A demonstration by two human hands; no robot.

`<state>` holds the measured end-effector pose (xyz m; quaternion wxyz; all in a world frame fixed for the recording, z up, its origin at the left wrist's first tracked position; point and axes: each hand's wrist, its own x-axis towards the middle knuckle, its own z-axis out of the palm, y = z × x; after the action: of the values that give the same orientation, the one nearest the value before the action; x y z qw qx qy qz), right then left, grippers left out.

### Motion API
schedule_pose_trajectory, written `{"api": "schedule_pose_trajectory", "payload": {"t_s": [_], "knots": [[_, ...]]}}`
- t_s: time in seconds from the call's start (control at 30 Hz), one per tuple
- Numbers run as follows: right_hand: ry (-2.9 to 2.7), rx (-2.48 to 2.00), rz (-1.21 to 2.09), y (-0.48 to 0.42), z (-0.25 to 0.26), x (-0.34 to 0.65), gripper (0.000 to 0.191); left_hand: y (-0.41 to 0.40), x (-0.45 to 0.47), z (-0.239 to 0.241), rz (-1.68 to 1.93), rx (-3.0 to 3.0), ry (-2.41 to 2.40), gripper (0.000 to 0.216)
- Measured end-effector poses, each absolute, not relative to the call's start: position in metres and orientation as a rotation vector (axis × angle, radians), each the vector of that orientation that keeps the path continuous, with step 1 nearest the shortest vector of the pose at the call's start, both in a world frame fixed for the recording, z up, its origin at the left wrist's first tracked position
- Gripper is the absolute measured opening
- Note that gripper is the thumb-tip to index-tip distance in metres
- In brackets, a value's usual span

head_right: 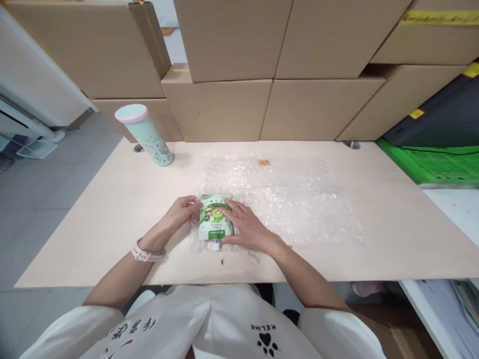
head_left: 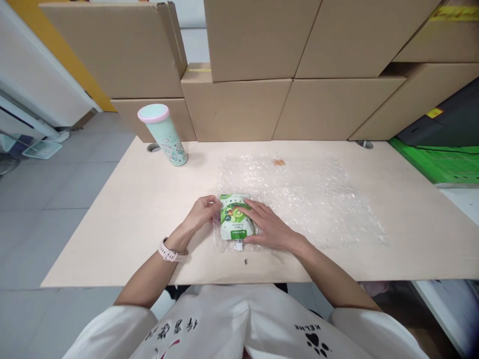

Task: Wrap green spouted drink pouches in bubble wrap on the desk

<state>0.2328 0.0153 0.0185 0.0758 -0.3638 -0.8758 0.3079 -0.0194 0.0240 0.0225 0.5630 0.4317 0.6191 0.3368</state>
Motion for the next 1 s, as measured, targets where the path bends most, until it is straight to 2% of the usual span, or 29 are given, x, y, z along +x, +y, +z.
{"api": "schedule_pose_trajectory", "payload": {"t_s": [0.5, 0.63, 0.8, 0.9, 1.0], "knots": [[-2.716, -1.188, 0.525, 0.0, 0.017, 0.217, 0.072, 0.023, -0.021, 0.018, 0.793, 0.982, 1.431, 0.028], [-2.693, -1.192, 0.597, 0.003, 0.018, 0.219, 0.071, 0.024, -0.022, 0.02, 0.796, 0.948, 1.357, 0.034], [-2.465, -1.127, 0.884, 0.008, 0.019, 0.224, 0.08, 0.022, -0.025, 0.032, 0.901, 0.884, 0.943, 0.043], [-2.314, -1.046, 1.051, 0.011, 0.017, 0.223, 0.081, 0.016, -0.024, 0.036, 0.928, 1.099, 0.815, 0.043], [-2.273, -1.0, 1.095, 0.015, 0.016, 0.224, 0.068, 0.008, -0.016, 0.036, 0.928, 1.52, 0.81, 0.039]]}}
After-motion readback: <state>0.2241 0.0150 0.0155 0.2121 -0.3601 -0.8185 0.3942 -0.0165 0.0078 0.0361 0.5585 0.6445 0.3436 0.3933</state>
